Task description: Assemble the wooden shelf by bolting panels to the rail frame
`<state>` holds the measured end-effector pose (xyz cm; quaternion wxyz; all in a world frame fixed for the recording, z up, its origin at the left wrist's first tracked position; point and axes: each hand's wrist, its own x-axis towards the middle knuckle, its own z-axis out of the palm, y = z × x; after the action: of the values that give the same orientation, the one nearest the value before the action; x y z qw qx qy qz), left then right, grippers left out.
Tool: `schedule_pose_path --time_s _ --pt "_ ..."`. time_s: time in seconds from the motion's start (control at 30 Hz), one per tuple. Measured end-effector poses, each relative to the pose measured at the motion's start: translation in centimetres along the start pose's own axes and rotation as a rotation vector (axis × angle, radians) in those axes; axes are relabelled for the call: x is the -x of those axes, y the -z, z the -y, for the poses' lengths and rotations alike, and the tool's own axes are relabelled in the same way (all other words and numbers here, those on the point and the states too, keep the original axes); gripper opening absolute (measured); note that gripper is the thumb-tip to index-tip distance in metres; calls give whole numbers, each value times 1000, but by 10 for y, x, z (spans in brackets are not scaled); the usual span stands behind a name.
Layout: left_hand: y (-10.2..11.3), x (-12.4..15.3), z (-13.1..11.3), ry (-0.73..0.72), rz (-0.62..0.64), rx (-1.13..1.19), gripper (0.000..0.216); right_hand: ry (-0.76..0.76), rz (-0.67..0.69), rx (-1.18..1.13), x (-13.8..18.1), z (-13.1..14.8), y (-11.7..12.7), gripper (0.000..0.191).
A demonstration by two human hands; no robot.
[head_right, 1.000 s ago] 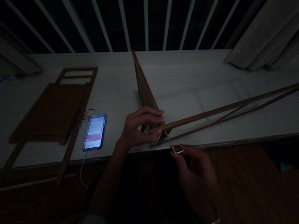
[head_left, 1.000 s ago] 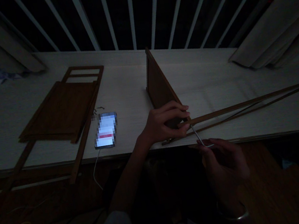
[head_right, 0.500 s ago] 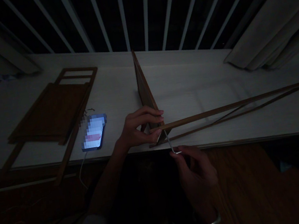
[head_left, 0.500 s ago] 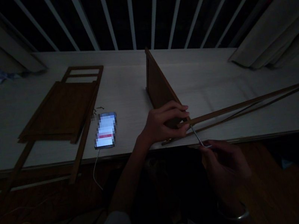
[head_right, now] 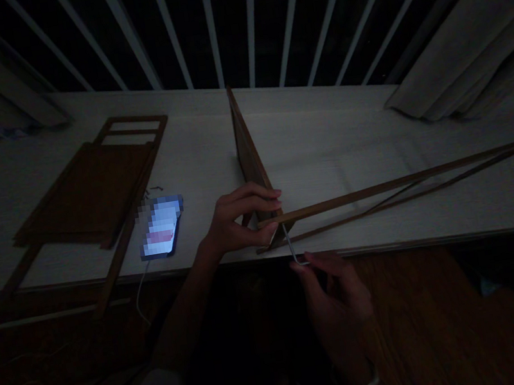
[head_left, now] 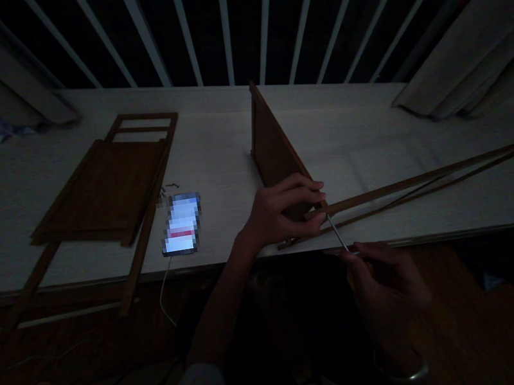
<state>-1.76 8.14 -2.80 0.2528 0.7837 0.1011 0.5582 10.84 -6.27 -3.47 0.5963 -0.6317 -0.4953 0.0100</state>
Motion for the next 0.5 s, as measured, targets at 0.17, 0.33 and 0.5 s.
schedule_pose_path --time_s 0.17,0.33,0.5 --pt "0 0 0 0 10 -7 23 -24 -16 1 0 -2 1 15" --pt "0 1 0 -3 2 5 23 -82 25 -11 0 -1 0 14" --pt "0 1 0 2 7 5 24 -114 30 -22 1 0 0 13"
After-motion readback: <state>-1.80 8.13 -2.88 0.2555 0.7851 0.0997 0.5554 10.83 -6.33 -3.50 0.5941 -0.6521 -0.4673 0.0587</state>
